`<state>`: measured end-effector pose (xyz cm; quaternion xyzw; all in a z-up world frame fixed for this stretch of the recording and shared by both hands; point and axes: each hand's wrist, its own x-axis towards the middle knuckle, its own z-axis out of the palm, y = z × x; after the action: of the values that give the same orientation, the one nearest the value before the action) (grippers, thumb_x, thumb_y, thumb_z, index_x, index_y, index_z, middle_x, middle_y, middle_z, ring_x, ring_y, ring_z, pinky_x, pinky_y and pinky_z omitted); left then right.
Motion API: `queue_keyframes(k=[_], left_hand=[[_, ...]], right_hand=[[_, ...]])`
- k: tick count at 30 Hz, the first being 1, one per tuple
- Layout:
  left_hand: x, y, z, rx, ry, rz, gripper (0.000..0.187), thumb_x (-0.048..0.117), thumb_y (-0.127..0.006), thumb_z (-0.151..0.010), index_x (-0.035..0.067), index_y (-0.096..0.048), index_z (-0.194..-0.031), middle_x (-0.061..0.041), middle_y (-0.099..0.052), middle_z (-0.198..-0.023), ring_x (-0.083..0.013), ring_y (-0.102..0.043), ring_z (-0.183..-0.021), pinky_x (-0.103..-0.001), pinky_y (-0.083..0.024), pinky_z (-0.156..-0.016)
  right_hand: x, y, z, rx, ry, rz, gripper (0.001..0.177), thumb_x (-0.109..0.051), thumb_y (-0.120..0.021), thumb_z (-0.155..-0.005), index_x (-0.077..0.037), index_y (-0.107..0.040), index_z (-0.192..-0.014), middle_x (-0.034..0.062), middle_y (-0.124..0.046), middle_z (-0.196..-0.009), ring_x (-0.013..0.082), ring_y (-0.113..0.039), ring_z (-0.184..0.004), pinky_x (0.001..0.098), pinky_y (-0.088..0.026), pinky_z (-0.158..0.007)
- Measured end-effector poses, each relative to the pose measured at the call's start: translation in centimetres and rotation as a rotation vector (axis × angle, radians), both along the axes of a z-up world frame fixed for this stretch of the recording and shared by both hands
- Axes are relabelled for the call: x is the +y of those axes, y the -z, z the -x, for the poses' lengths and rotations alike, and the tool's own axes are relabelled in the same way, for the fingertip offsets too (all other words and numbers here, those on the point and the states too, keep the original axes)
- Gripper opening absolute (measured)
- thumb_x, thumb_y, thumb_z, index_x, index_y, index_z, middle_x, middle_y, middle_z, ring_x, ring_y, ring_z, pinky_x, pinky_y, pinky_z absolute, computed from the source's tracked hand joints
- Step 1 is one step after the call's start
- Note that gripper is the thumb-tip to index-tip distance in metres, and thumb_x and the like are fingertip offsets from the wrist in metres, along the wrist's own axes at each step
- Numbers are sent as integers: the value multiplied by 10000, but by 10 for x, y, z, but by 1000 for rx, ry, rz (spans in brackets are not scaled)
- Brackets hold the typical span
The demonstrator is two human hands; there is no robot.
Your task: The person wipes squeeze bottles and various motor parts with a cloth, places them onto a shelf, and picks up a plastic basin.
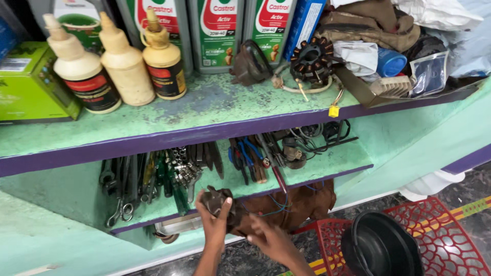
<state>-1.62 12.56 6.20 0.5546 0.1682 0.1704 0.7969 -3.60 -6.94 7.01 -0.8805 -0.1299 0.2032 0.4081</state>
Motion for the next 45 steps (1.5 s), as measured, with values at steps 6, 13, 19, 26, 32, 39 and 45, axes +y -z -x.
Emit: queue_keyframes(k=[6,13,19,26,32,39,45], left_hand=[[6,19,-33,75,-233,-641,907,393,-862,-779,60,-274,-1385,-236,-565,-1229,-352,-620,-1110,-454,-493,-947],[12,25,-74,205,-136,-1372,1001,544,-844,-621,157,-449,-1455,-316,-314,-1545,-542,-301,-1382,-673,-306,-1046],[17,76,-80,334,21,-1550,847,622,-661,-837,327,-384,-1581,-98,-248,-1667,-406,-146,-1568,-722,-167,-1187],[-32,59,-57,190,-194,-1407,822,454,-735,-782,218,-460,-1521,-227,-274,-1634,-472,-161,-1543,-705,-179,-1175],[-121,72,-23,-139,-83,-1232,505,252,-753,-802,142,-614,-1275,-235,-430,-1480,-467,-413,-1369,-588,-337,-1127],[-217,111,-10,-103,584,-973,181,247,-783,-854,144,-765,-1002,-71,-753,-1146,-292,-743,-821,-398,-589,-726],[-266,154,-3,63,1115,-871,245,300,-768,-836,127,-745,-1008,-107,-766,-940,-255,-766,-822,-380,-591,-718]], right_hand=[[-51,43,5,102,-204,-3,569,-428,-690,-946,-123,-568,-1410,99,-676,-1336,217,-682,-1145,394,-603,-874],[-96,68,-14,15,-140,47,553,-401,-716,-941,-117,-612,-1404,131,-666,-1311,230,-694,-1137,380,-567,-927],[-139,112,-35,61,17,-95,491,-367,-711,-952,-69,-647,-1337,93,-766,-1240,176,-779,-1085,350,-588,-929],[-200,158,-46,538,973,-631,382,-263,-664,-950,-46,-693,-1264,103,-773,-1187,241,-753,-1044,361,-610,-873],[-238,180,-10,665,1316,-876,313,-225,-598,-986,-15,-659,-1210,159,-740,-1177,288,-736,-1011,407,-621,-866],[-269,197,35,361,1386,-1118,284,-210,-647,-930,-46,-681,-1161,140,-733,-1097,248,-702,-896,431,-638,-817],[-313,197,48,477,1649,-1119,528,-544,-628,-944,-108,-625,-1242,78,-702,-1208,211,-686,-1055,367,-561,-895]])
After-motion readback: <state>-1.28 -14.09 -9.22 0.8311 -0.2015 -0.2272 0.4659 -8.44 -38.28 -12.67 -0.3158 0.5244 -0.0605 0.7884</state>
